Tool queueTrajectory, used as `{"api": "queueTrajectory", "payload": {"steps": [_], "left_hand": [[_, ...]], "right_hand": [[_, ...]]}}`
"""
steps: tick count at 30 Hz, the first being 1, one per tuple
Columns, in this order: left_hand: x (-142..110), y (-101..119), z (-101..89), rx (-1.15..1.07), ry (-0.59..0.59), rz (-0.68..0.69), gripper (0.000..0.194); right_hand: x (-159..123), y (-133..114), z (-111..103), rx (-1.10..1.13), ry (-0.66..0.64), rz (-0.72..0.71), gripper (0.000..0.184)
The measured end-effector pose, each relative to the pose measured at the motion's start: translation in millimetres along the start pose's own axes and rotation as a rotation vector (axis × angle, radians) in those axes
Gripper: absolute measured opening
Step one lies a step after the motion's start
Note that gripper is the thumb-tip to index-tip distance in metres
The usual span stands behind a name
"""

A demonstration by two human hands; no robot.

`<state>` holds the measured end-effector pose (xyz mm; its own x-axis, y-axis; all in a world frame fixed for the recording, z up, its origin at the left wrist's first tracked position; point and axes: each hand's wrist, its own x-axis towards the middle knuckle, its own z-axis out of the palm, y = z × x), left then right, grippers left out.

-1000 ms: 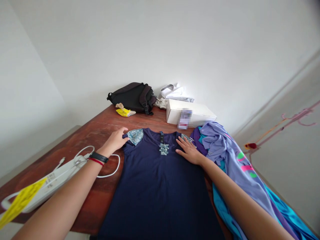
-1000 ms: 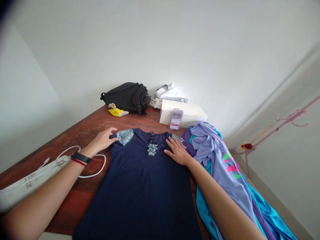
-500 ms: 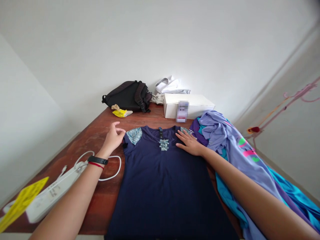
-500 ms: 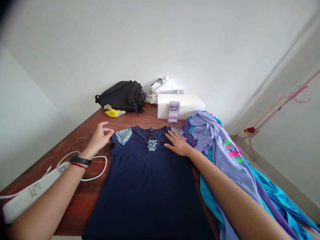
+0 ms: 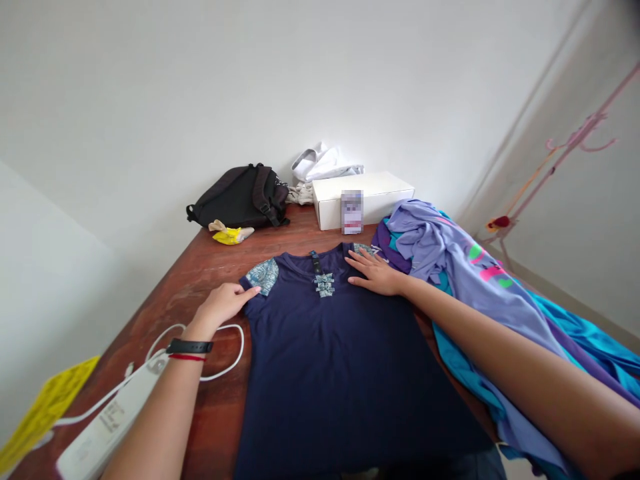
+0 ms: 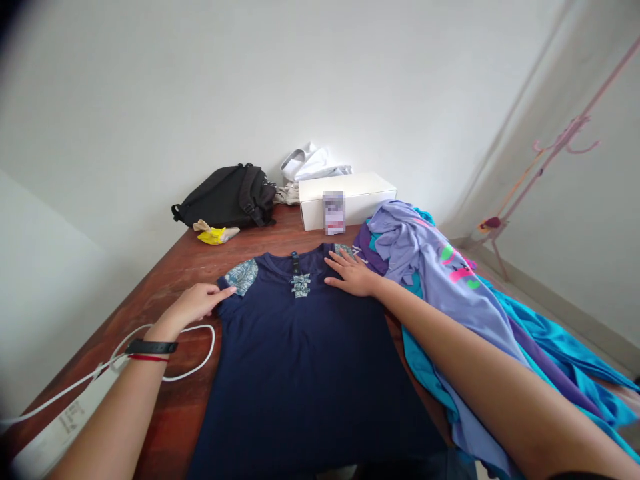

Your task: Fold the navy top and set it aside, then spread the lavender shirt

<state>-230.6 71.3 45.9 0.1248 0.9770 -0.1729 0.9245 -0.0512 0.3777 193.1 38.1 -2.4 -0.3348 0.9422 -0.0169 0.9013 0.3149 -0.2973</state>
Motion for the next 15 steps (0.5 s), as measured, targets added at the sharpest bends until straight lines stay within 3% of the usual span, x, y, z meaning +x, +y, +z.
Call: {"api": "queueTrajectory", "payload": {"steps": [9,12,15], "left_hand": [[-12.6,30.3,-2.5,-0.098,0.188,0.279,0.035],[-16.6,42.7,6.0,-0.065,0.307,0.418,0.028],[-23.2,55.8,20.5,-0.05,0.312,0.527,0.024]], "right_hand": [[1.0,3.0,1.4,0.023,0.008,-0.007,0.083],[1.5,3.7,2.2,0.015,0.011,-0.006,0.083],[1.7,3.3,2.0,0.006,0.007,-0.003,0.084]]}}
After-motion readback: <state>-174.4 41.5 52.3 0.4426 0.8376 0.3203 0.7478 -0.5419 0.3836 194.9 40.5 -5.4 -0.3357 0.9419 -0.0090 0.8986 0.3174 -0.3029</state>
